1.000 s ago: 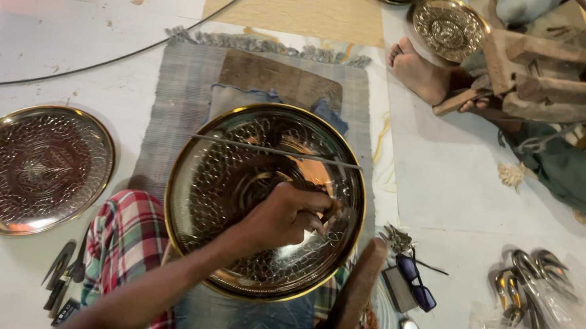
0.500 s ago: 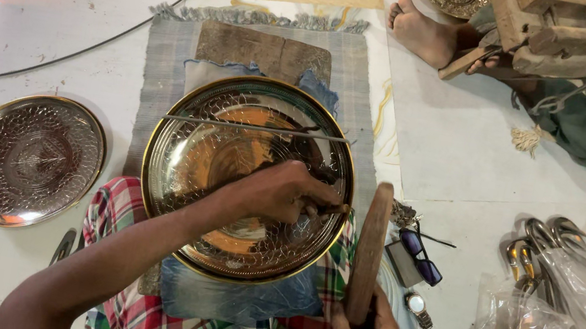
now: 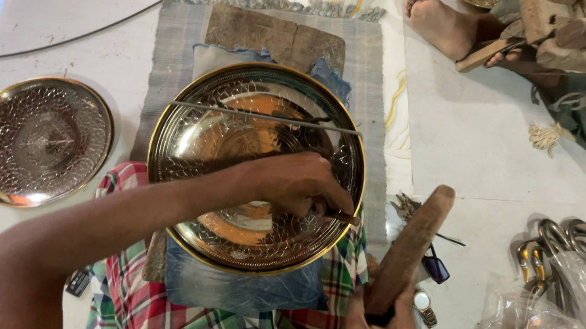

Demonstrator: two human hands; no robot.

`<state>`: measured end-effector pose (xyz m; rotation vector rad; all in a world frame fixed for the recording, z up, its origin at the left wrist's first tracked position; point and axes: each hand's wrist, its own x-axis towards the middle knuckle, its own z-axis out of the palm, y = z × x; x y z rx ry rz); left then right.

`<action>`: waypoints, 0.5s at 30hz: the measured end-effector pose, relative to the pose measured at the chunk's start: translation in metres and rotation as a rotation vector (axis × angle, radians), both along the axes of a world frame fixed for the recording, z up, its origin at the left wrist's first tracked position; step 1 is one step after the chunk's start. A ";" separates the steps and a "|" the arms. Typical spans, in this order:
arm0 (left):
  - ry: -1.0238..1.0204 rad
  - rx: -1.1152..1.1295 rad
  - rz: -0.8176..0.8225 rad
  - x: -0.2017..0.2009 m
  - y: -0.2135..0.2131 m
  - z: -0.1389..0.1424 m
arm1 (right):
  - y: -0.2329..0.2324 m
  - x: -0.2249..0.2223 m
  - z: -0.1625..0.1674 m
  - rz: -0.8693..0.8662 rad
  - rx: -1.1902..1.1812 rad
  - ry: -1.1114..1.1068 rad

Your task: The person uses a wooden mallet to repeatedly strike a metal plate resting on a cloth-covered surface. The plate is held steady with the left hand while the right hand delivers consistent hammer blows to create a textured pattern.

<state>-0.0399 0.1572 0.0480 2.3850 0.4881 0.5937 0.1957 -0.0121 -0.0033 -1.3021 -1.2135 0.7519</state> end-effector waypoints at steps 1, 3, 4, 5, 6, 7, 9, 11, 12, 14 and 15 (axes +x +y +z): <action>0.021 0.041 -0.026 0.001 0.002 0.000 | -0.002 -0.002 -0.003 0.027 0.041 -0.127; 0.066 0.041 -0.072 0.003 0.006 0.000 | -0.007 -0.005 -0.007 0.073 0.134 -0.377; 0.089 -0.008 -0.097 0.004 0.006 -0.001 | -0.010 -0.005 -0.009 0.059 -0.030 -0.326; 0.111 -0.053 -0.116 0.005 0.008 -0.001 | -0.012 -0.007 -0.010 0.048 -0.188 -0.276; 0.099 -0.043 -0.147 0.007 0.009 -0.002 | -0.015 -0.007 -0.010 0.038 -0.349 -0.226; 0.089 -0.032 -0.181 0.008 0.012 -0.003 | -0.017 -0.008 -0.011 0.025 -0.253 -0.323; 0.098 -0.032 -0.223 0.009 0.015 -0.006 | -0.020 -0.010 -0.011 0.000 -0.052 -0.512; 0.139 -0.054 -0.245 0.010 0.018 -0.010 | -0.022 -0.012 -0.013 -0.026 -0.191 -0.308; 0.118 -0.038 -0.276 0.010 0.020 -0.012 | -0.024 -0.012 -0.014 -0.036 -0.263 -0.208; 0.075 -0.005 -0.339 0.013 0.026 -0.016 | -0.025 -0.013 -0.017 -0.021 0.040 -0.572; 0.073 -0.010 -0.345 0.013 0.027 -0.017 | -0.025 -0.013 -0.019 -0.011 0.199 -0.748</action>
